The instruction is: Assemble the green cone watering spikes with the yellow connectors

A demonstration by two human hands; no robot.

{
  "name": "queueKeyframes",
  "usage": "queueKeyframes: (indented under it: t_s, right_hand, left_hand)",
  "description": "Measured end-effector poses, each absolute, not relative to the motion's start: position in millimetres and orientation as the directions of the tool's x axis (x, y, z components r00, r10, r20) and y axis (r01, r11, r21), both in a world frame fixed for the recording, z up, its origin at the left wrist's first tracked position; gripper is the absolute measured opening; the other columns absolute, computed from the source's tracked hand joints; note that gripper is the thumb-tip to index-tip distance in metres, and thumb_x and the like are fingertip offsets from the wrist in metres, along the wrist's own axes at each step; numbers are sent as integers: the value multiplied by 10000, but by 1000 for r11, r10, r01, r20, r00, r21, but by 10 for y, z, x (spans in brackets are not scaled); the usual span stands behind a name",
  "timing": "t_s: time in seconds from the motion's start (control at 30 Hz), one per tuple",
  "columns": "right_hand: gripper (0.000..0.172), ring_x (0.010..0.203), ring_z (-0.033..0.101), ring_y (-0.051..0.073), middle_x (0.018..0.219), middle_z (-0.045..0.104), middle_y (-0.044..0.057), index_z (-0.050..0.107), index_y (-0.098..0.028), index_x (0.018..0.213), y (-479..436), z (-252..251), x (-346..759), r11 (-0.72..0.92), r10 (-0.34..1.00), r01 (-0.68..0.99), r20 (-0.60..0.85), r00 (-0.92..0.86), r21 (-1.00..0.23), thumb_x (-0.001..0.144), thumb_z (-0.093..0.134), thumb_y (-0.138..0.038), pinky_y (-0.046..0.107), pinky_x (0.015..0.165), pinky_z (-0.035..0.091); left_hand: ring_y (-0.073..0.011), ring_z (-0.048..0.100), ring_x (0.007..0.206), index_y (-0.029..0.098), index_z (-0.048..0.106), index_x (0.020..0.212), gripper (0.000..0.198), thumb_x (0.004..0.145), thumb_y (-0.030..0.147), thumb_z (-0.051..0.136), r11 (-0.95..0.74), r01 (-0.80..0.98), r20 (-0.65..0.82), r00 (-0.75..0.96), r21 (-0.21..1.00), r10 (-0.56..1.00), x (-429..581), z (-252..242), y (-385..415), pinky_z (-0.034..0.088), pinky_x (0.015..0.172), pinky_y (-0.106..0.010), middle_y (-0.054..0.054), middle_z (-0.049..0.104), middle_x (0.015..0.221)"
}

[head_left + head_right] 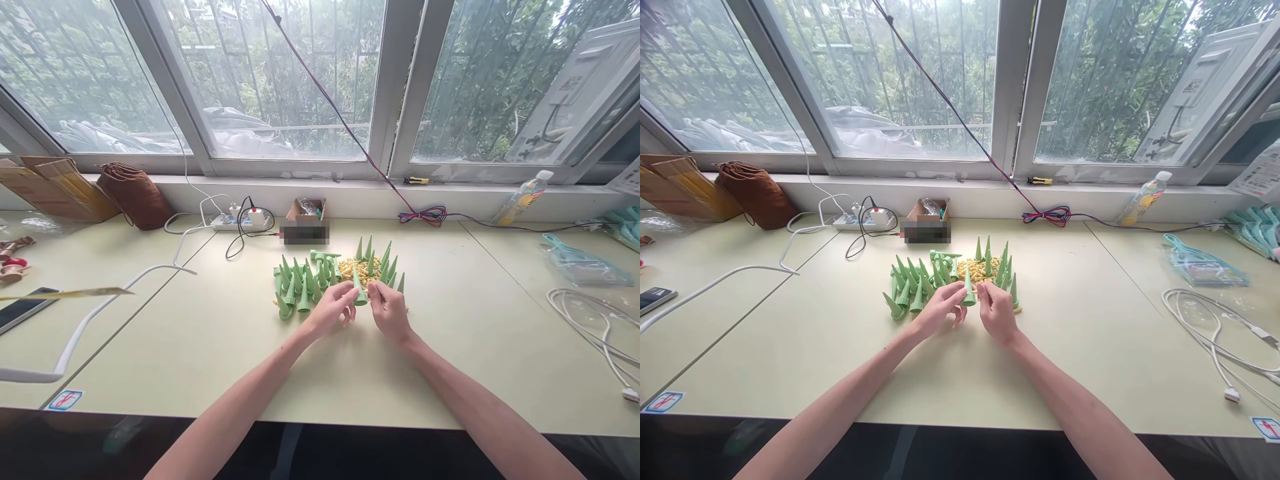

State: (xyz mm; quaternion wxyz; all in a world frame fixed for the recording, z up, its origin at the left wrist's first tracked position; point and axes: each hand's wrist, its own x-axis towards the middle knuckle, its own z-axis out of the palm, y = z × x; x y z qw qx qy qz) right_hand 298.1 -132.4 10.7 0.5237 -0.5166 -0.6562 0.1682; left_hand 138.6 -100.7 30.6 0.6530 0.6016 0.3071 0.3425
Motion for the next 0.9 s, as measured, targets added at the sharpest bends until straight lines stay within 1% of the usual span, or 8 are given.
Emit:
queueKeyframes:
  t_s: [0.1,0.23,0.4,0.5,0.6,0.73,0.83,0.9]
  right_hand:
    - [399,477,353,114,551,401,-41,421,-210,648,-1319,101,2980,401,859,490,504,91,-774,1006,387,-383,252,495,313]
    - [381,471,367,114,556,429,-37,545,-191,720,-1315,98,2976,388,867,487,489,93,-782,1007,385,-385,249,485,319]
    - [372,460,340,107,544,408,-44,606,-175,782,-1310,93,2983,393,863,493,496,93,-777,1010,388,-375,245,466,289]
    - [374,465,337,106,547,399,-45,582,-180,755,-1306,76,2990,393,861,499,499,94,-772,1010,390,-376,244,468,286]
    - [388,471,336,104,545,390,-46,507,-192,694,-1300,55,2990,389,861,501,498,99,-773,1012,388,-381,243,474,288]
    - [397,475,338,104,550,395,-45,416,-204,663,-1301,54,2974,380,862,505,495,110,-775,1012,386,-391,243,477,284]
    - [408,473,335,107,540,384,-47,392,-208,656,-1316,87,2960,364,863,500,486,136,-786,1012,380,-405,242,477,284]
    - [409,476,347,110,543,402,-43,401,-208,663,-1326,111,2956,348,864,494,477,160,-797,1014,372,-414,242,483,295]
  left_hand:
    - [-89,570,528,146,611,943,411,863,548,583,-54,-50,73,569,997,819,1386,311,-1012,434,404,-206,-35,577,830]
    - [-110,577,582,152,620,1117,417,900,501,554,-167,-2,138,569,986,811,1383,286,-1007,448,414,-188,-36,581,779]
    - [-95,585,641,207,595,1243,407,917,446,550,-274,31,210,562,961,800,1373,250,-998,457,428,-162,-77,579,1009]
    - [-78,572,659,236,620,1228,351,920,392,558,-369,46,284,554,928,782,1367,237,-997,501,488,-177,-86,540,1115]
    - [-81,556,687,254,639,1210,309,924,332,553,-479,97,361,533,872,765,1370,215,-995,534,552,-202,-77,529,1120]
    - [-87,565,724,261,651,1193,288,933,277,530,-596,200,455,475,778,754,1397,190,-1002,527,572,-201,-75,536,1123]
    - [-64,559,672,260,610,1237,323,921,295,552,-594,214,471,429,776,770,1417,197,-1020,511,542,-188,-78,532,1149]
    - [-56,560,638,255,545,1288,426,878,344,623,-547,198,445,394,813,804,1421,213,-1032,490,510,-181,-85,534,1180]
